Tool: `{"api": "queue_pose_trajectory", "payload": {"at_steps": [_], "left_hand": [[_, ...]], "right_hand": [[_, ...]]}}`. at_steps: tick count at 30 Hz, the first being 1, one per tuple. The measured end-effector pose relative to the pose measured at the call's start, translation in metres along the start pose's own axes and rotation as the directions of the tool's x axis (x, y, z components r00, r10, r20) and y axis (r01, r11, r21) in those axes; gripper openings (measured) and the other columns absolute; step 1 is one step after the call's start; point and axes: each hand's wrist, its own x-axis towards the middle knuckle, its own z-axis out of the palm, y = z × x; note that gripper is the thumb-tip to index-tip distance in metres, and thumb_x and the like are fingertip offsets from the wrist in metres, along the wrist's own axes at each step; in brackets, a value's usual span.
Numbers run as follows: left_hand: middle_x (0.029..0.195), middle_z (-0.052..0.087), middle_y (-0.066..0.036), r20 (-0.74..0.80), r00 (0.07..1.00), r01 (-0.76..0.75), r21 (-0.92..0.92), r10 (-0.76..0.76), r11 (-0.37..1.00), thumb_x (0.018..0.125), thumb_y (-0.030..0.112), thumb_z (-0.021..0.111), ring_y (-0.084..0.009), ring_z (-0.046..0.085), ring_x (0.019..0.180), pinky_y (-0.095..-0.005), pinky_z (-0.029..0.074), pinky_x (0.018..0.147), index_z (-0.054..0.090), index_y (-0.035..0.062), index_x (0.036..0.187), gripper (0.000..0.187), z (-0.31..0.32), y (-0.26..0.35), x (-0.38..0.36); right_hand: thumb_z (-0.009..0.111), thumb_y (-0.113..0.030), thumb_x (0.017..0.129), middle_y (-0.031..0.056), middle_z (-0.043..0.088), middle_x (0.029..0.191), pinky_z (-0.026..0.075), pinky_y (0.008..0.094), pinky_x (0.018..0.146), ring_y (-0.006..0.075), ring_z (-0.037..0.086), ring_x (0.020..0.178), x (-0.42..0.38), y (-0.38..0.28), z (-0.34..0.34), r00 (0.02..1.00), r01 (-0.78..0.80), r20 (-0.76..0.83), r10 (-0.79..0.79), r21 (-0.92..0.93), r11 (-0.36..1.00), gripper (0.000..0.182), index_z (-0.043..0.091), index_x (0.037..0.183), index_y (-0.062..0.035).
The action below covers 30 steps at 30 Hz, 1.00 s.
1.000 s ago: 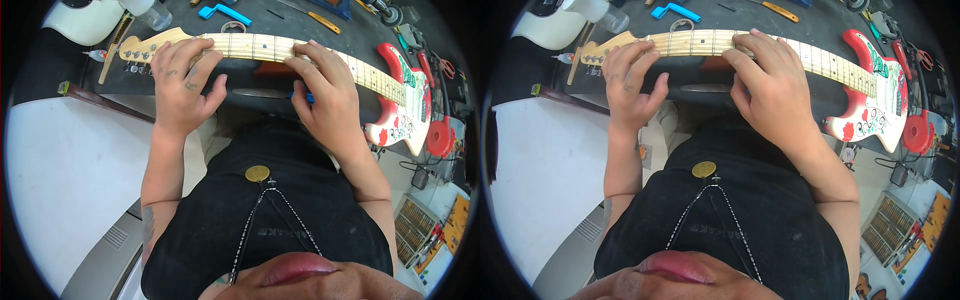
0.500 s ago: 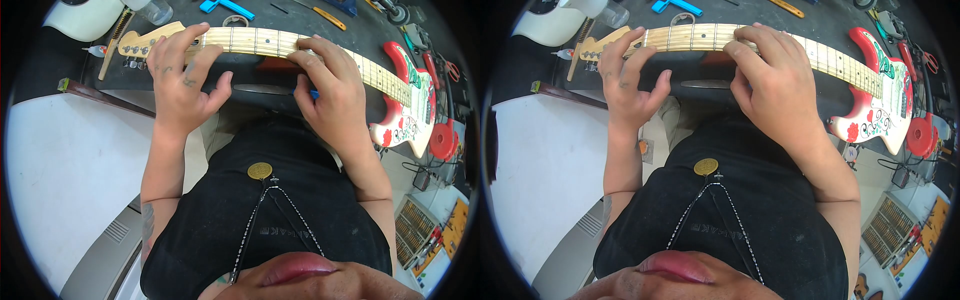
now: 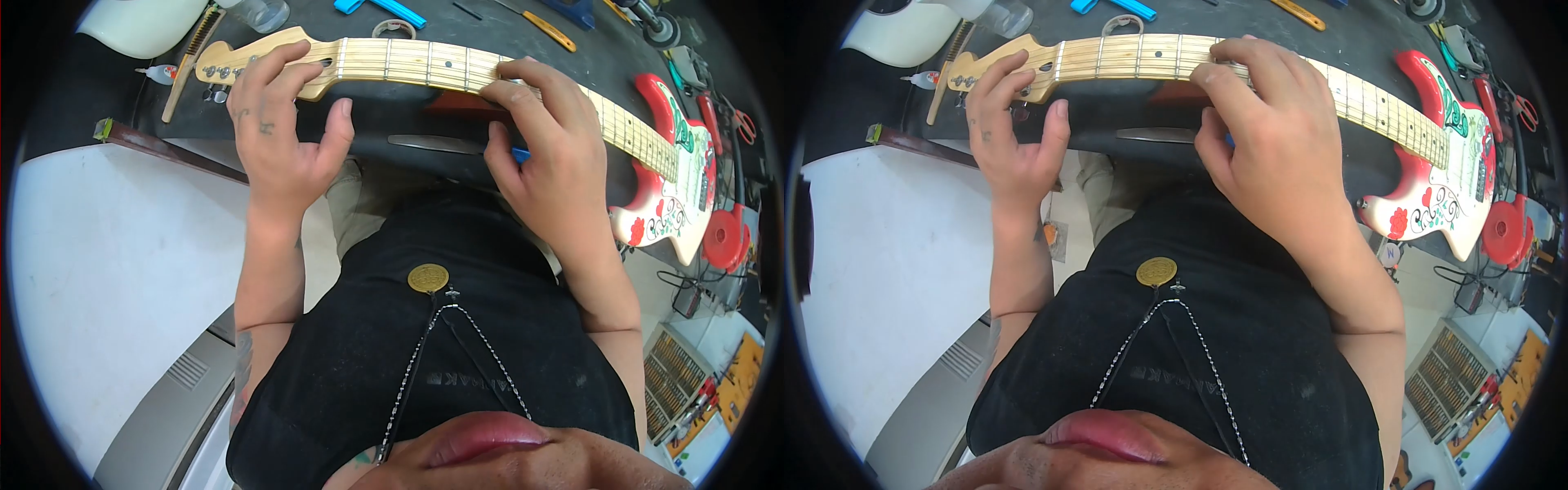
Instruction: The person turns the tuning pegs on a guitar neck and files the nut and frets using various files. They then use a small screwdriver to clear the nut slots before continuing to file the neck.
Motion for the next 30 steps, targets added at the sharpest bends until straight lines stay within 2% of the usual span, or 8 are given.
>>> {"api": "queue_pose_trajectory", "payload": {"at_steps": [2,4,6,8,15,18,24,30], "left_hand": [[0.135,0.074,-0.009,-0.028,0.999,0.018,0.008,-0.018,1.0,0.083,0.018,0.086,-0.0335,0.066,0.129,-0.0528,0.044,0.115,0.076,0.013,0.124,0.043,0.005,-0.008,-0.007],[0.135,0.074,-0.008,-0.028,0.992,-0.12,0.101,0.123,0.988,0.083,0.017,0.085,-0.0329,0.068,0.127,-0.0545,0.043,0.118,0.077,0.0144,0.122,0.04,0.01,-0.012,-0.01],[0.133,0.075,-0.007,-0.061,0.99,-0.119,0.101,0.125,0.988,0.084,0.016,0.084,-0.0326,0.07,0.124,-0.0555,0.042,0.121,0.079,0.0155,0.119,0.036,0.016,-0.014,-0.012],[0.131,0.076,-0.007,-0.1,0.985,-0.133,0.091,0.142,0.987,0.085,0.014,0.083,-0.0322,0.071,0.121,-0.0546,0.042,0.12,0.08,0.0155,0.118,0.034,0.018,-0.017,-0.012],[0.13,0.077,-0.008,-0.141,0.977,-0.15,0.09,0.161,0.985,0.083,0.008,0.081,-0.0308,0.071,0.118,-0.0518,0.043,0.119,0.08,0.0161,0.119,0.037,0.022,-0.023,-0.013],[0.13,0.077,-0.007,-0.143,0.974,-0.163,0.093,0.175,0.982,0.082,0.006,0.081,-0.0308,0.07,0.118,-0.051,0.042,0.12,0.08,0.0164,0.118,0.038,0.023,-0.024,-0.013],[0.13,0.077,-0.006,-0.207,0.97,-0.122,0.049,0.129,0.991,0.081,0.006,0.081,-0.0301,0.07,0.122,-0.0504,0.039,0.121,0.076,0.0185,0.124,0.045,0.03,-0.021,-0.016],[0.129,0.077,-0.004,-0.191,0.966,-0.149,0.134,0.173,0.98,0.079,0.003,0.08,-0.0293,0.07,0.122,-0.0499,0.038,0.122,0.076,0.02,0.124,0.048,0.031,-0.026,-0.018]], "right_hand": [[0.079,-0.001,0.082,0.0114,0.073,0.127,0.056,0.0496,0.104,0.0386,0.07,0.126,0.005,-0.001,0.001,1.0,-0.005,0.021,0.004,0.029,1.0,0.036,0.075,0.117,-0.0074],[0.077,-0.001,0.084,0.0124,0.073,0.131,0.056,0.0487,0.106,0.0388,0.069,0.128,0.012,-0.005,0.006,0.999,-0.013,0.041,0.011,0.057,0.998,0.038,0.076,0.121,-0.0073],[0.078,-0.001,0.083,0.0132,0.071,0.133,0.054,0.0502,0.108,0.0391,0.068,0.13,0.025,-0.018,0.019,0.996,0.092,0.008,-0.094,0.115,0.989,0.043,0.075,0.125,-0.0097],[0.079,-0.003,0.082,0.013,0.071,0.136,0.053,0.0525,0.11,0.0394,0.067,0.132,0.033,-0.032,0.031,0.994,0.107,0.006,-0.11,0.161,0.981,0.047,0.075,0.128,-0.0127],[0.082,-0.005,0.075,0.009,0.07,0.137,0.053,0.0519,0.106,0.0358,0.067,0.129,0.038,-0.03,0.057,0.989,0.141,0.032,-0.143,0.041,0.989,0.056,0.076,0.129,-0.0193],[0.082,-0.005,0.073,0.0078,0.07,0.135,0.053,0.0514,0.104,0.0356,0.068,0.126,0.034,-0.005,0.093,0.908,0.342,-0.188,-0.374,-0.182,0.922,0.058,0.076,0.129,-0.0215],[0.082,-0.004,0.072,0.0058,0.069,0.136,0.051,0.052,0.105,0.0357,0.065,0.128,0.033,-0.006,0.091,0.912,0.336,-0.178,-0.37,-0.194,0.922,0.065,0.077,0.133,-0.0245],[0.084,-0.004,0.07,0.0048,0.067,0.137,0.048,0.0523,0.106,0.0339,0.064,0.13,0.033,-0.005,0.093,0.909,0.357,-0.13,-0.396,-0.249,0.9,0.07,0.076,0.136,-0.0266]]}}
